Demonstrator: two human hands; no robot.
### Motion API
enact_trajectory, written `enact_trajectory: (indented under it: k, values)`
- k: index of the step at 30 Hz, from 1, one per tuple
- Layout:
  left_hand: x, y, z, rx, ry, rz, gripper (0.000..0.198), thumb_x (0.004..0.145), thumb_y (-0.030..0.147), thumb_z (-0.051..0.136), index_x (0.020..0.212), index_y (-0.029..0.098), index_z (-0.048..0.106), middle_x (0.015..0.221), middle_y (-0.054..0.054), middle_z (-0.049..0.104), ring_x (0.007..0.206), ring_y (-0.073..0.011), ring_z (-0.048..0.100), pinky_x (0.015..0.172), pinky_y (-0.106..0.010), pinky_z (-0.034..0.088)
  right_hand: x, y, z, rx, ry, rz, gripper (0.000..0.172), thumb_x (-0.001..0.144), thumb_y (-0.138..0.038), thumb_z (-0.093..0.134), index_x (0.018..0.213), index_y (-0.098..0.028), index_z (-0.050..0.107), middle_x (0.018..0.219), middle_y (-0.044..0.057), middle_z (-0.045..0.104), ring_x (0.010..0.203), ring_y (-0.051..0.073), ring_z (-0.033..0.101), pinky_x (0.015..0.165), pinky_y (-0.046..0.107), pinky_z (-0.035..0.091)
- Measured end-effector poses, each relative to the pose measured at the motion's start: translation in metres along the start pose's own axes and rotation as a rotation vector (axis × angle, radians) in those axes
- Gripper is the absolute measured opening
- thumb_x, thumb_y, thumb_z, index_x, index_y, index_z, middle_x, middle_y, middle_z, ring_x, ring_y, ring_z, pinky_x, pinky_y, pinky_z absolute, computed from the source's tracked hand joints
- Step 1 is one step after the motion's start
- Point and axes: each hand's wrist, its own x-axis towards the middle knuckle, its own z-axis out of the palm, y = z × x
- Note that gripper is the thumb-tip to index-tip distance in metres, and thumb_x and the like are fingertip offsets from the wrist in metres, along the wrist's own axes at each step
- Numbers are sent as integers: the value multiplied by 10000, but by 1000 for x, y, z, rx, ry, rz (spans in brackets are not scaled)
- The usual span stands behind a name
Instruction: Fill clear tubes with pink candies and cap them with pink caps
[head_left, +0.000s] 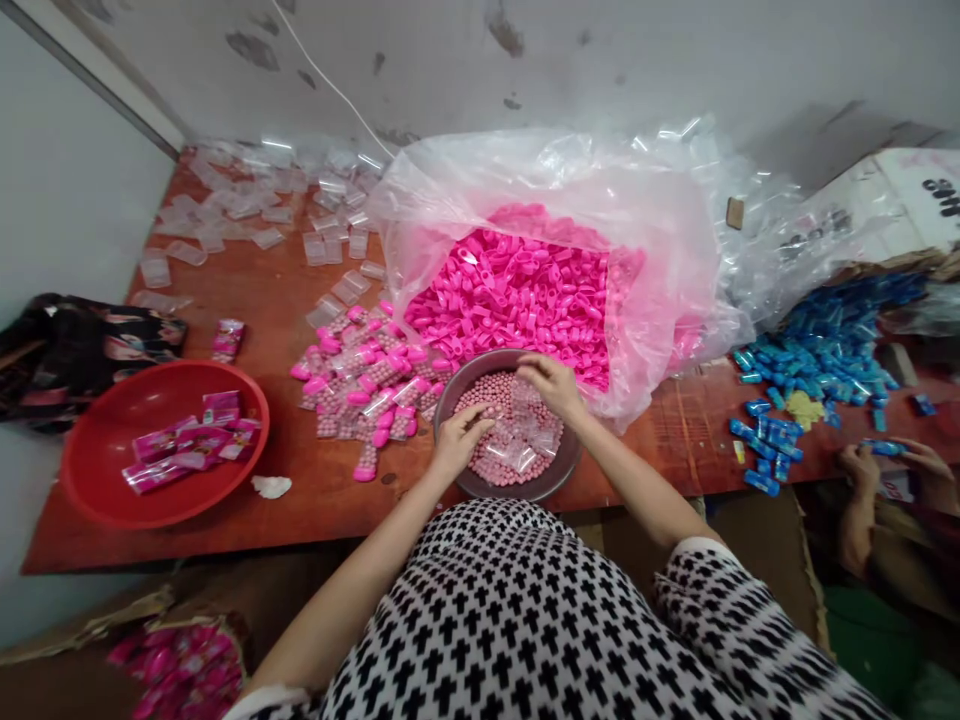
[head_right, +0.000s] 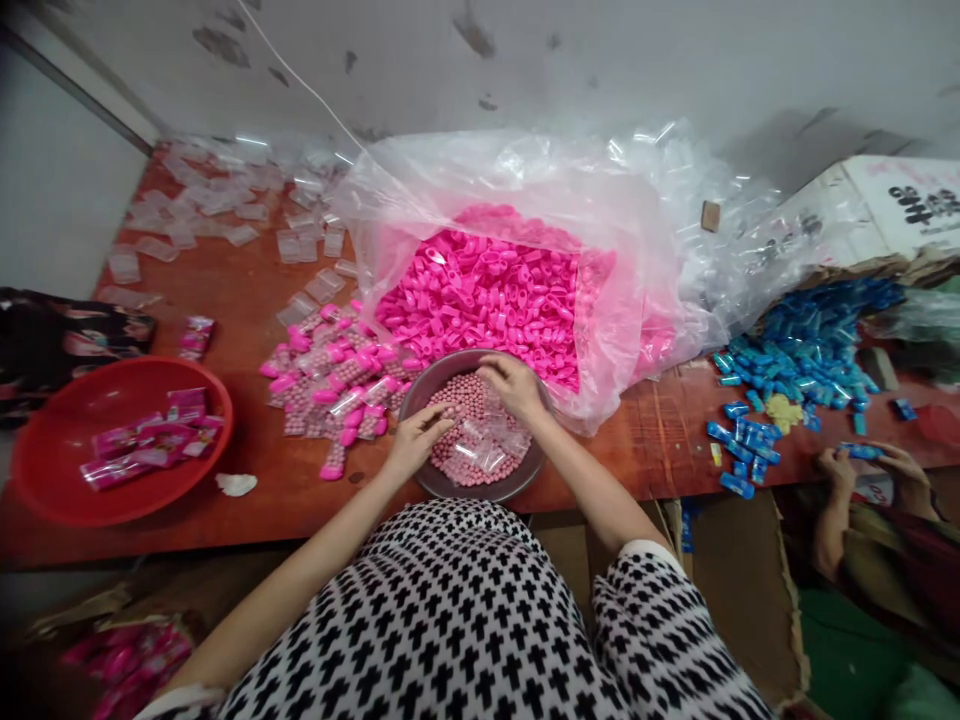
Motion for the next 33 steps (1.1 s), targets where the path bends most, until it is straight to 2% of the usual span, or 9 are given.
enact_trajectory:
  k: [3,5,9,13,18,21,24,28,33]
  values:
    - [3,6,0,-47,-12,-7,339,716,360,662,1006,188,693,1010,-63,726,952,-229,666,914,-401,495,55,20,-26,-313,259,124,252,857,-322,521,990,-142,635,958,110,684,885,213,613,867,367,456]
    - [5,10,-1,-62,-16,-5,342,735,367,652,1024,188,690,1034,-66,719,970,-226,661,929,-400,491,89,33,-35,-516,301,154,272,852,-267,516,1053,-105,600,1035,161,657,960,244,596,894,397,438]
    - [9,14,-3,-89,3,-25,366,760,402,637,1045,180,691,1055,-73,710,977,-226,656,928,-391,498,130,43,-31,-806,216,208,340,837,-244,545,1125,-64,540,1082,226,625,967,280,607,846,398,454]
    - [16,16,-2,-133,52,-78,405,735,424,663,1043,162,693,1054,-86,708,982,-234,649,922,-403,503,137,41,-32,-929,165,256,314,843,-237,517,1117,-87,556,976,192,662,898,286,627,796,415,465]
    - [22,17,2,-346,18,-152,497,730,482,649,1101,152,661,1073,-90,699,882,-210,672,815,-379,554,103,24,-46,-596,123,-19,331,837,-265,542,1144,-145,578,973,111,675,900,233,621,839,399,469]
    - [23,22,3,-241,14,-75,418,759,436,639,1078,170,679,1097,-77,695,937,-211,661,874,-371,526,58,-3,-41,-220,-171,-215,310,851,-358,561,1103,-181,601,920,60,680,796,173,634,760,317,506]
    - [21,30,3,-79,3,74,317,793,358,621,1054,196,698,1114,-59,692,1027,-216,633,963,-371,470,19,-28,-24,-129,-346,-375,268,872,-382,549,1064,-210,624,972,57,680,872,169,634,795,304,499]
    - [13,39,2,35,-3,156,258,788,316,628,1004,209,720,1063,-44,712,1002,-222,646,962,-371,463,-6,-34,-10,-210,-333,-476,264,906,-349,504,1096,-197,606,972,77,672,895,173,620,811,309,481]
    - [-1,47,3,82,-23,227,243,806,331,609,980,209,727,1016,-43,726,961,-214,661,927,-347,478,-23,-31,-14,-238,-293,-498,210,899,-348,519,996,-181,602,835,61,641,788,165,601,728,284,480]
